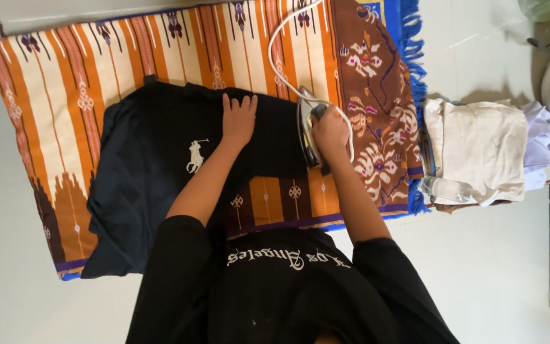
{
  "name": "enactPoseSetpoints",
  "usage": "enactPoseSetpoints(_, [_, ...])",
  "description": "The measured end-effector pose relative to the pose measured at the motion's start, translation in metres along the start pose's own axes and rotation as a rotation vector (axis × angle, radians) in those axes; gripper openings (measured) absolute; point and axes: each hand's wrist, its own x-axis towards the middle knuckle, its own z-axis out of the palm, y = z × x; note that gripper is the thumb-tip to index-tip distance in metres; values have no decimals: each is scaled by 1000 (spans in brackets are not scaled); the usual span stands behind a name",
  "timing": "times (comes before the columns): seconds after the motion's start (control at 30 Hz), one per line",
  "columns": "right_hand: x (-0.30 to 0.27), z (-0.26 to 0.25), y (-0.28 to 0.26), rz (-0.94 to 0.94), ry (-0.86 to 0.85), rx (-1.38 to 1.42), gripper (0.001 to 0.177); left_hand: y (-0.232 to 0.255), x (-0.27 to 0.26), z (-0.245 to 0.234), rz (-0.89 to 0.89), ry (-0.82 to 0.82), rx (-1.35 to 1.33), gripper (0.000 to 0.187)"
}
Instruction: The person irons and folds a black polo shirt on a rug on the floor.
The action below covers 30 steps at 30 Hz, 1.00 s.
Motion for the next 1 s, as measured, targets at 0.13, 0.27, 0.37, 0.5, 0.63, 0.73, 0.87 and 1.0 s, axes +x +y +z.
enactPoseSetpoints(0.13, [32, -5, -4, -24, 6, 5, 52, -9, 11, 11, -15, 34, 4, 54])
enactPoseSetpoints(0.27, [18, -2, 4, -52, -11, 23, 53, -29, 22, 14, -37, 102, 52, 48])
enactPoseSetpoints(0.37, [-19, -6, -2, -72, -13, 30, 52, -45, 27, 28, -49, 265, 133, 43])
enactPoseSetpoints(0.5, [-52, -9, -19, -76, -107, 14, 47, -62, 36, 20, -116, 204, 57, 40])
enactPoseSetpoints(0.63, [-45, -5, -35, -137, -115, -30, 45, -82, 48, 11, -178, -51, -192, 31])
enactPoseSetpoints(0.73, [-32, -7, -57, -133, -131, 15, 44, -91, 49, 18, -250, -92, -333, 29])
enactPoseSetpoints(0.87, [-1, 2, -75, -167, -92, 44, 43, -94, 50, 25, -328, -111, -406, 28])
enactPoseSetpoints(1.0, [28, 6, -80, -163, -53, 57, 45, -84, 48, -4, -312, -79, -349, 31])
